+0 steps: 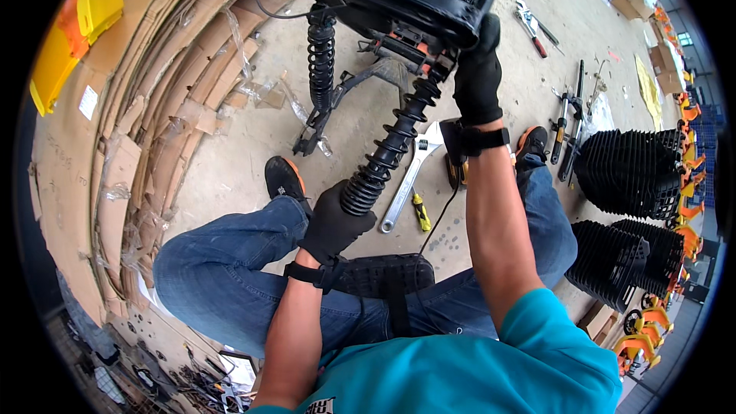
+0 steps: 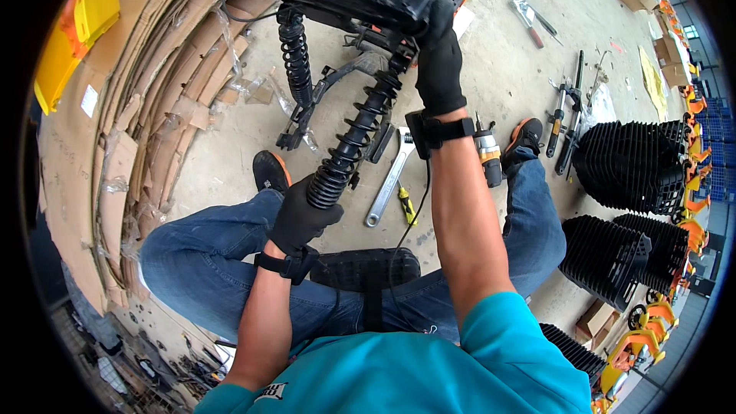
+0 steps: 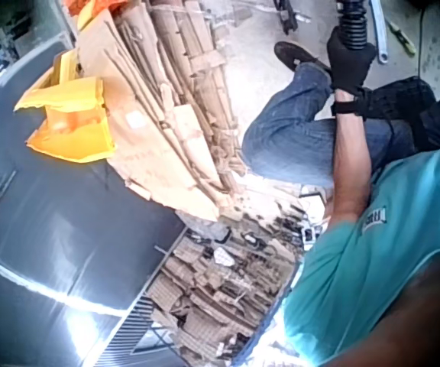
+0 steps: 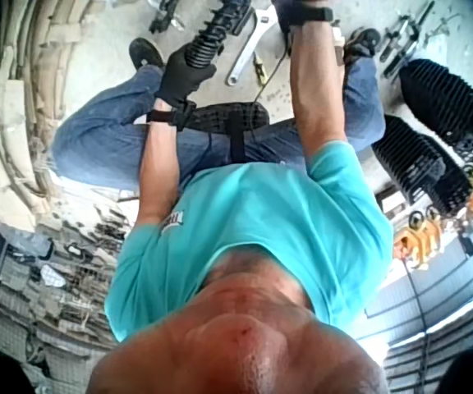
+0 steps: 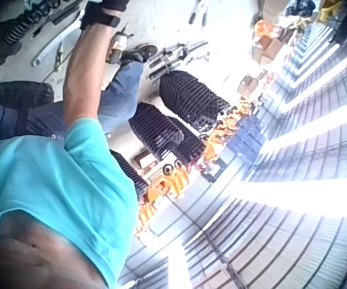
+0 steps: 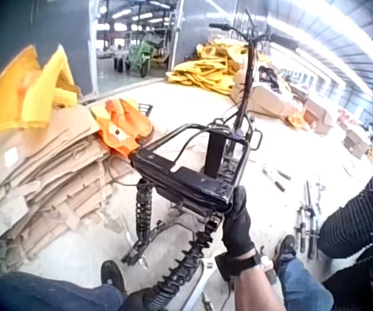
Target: The person uses an adjustable wrench to loosen a fastener on a motorcycle frame component, then removes a shock absorber from the frame and handles small hardware.
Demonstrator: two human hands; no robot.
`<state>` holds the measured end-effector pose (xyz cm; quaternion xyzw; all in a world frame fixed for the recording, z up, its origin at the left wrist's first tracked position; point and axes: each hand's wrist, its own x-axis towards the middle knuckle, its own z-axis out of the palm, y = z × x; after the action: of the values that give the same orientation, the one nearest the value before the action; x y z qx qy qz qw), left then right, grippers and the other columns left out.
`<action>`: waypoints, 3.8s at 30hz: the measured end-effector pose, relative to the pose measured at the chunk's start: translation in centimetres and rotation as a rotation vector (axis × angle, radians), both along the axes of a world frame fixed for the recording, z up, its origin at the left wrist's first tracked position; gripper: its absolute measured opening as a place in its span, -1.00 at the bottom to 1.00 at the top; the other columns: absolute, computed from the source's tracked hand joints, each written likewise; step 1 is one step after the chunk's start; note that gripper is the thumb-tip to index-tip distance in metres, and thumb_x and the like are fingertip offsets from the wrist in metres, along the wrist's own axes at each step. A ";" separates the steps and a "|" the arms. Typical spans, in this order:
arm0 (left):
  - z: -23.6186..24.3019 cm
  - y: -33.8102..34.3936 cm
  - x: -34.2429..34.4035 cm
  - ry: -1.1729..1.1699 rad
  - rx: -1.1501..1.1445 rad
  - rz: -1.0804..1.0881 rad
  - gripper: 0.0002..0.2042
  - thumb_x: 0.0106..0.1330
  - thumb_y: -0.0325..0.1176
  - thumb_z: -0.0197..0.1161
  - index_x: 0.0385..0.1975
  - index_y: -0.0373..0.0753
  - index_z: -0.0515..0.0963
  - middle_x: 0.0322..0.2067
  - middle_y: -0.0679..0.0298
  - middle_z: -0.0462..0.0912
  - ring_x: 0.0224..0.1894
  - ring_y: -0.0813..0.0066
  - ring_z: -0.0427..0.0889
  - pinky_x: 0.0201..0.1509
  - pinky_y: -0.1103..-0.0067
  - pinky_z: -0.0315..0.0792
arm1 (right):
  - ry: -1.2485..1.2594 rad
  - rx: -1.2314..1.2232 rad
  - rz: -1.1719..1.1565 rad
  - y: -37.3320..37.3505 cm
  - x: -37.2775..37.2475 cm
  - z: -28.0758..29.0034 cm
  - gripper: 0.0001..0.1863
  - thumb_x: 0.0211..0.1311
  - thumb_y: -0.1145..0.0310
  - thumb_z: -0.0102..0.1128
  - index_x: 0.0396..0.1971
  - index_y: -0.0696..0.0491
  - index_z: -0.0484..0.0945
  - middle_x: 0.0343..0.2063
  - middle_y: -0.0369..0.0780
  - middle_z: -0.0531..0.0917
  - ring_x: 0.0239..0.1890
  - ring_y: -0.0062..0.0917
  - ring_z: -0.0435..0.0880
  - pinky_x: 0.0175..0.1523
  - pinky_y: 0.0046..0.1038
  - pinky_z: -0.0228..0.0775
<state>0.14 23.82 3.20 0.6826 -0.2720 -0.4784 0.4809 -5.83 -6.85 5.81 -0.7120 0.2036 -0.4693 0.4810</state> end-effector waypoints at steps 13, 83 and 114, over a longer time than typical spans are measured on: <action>-1.5 0.6 -2.6 -0.060 0.051 -0.038 -0.73 -0.14 -0.40 0.33 -0.40 -0.30 0.50 -0.54 0.16 0.61 -0.47 0.35 0.61 -0.31 0.46 0.47 | 0.290 -0.511 -0.515 1.8 -5.1 -6.2 -0.39 0.04 0.64 0.25 0.10 0.12 0.21 -0.19 -0.16 0.50 -0.20 -0.41 0.60 -0.21 -0.39 0.55; -14.1 -6.0 -3.9 0.159 0.126 0.026 -0.70 -0.17 -0.58 0.39 -0.36 -0.25 0.54 -0.49 0.33 0.60 -0.44 0.50 0.56 -0.33 0.54 0.46 | 0.257 0.240 0.139 2.4 -9.4 -3.4 -0.27 0.01 0.55 0.15 0.30 0.02 0.28 0.21 -0.18 0.44 0.26 -0.42 0.39 0.33 -0.30 0.23; -12.3 -7.0 -3.4 0.037 0.145 0.180 -0.78 -0.04 -0.46 0.35 -0.38 -0.22 0.49 -0.40 0.07 0.60 -0.21 0.00 0.59 -0.16 0.30 0.46 | 0.754 0.345 0.099 4.1 -6.9 2.5 -0.35 0.10 0.15 0.44 0.09 0.22 0.41 -0.01 -0.16 0.58 0.03 -0.44 0.58 0.16 -0.34 0.45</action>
<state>-3.29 16.86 -9.12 0.7283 -0.1653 -0.4644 0.4761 -12.73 -2.72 8.28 -0.7519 0.4066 -0.1107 0.5071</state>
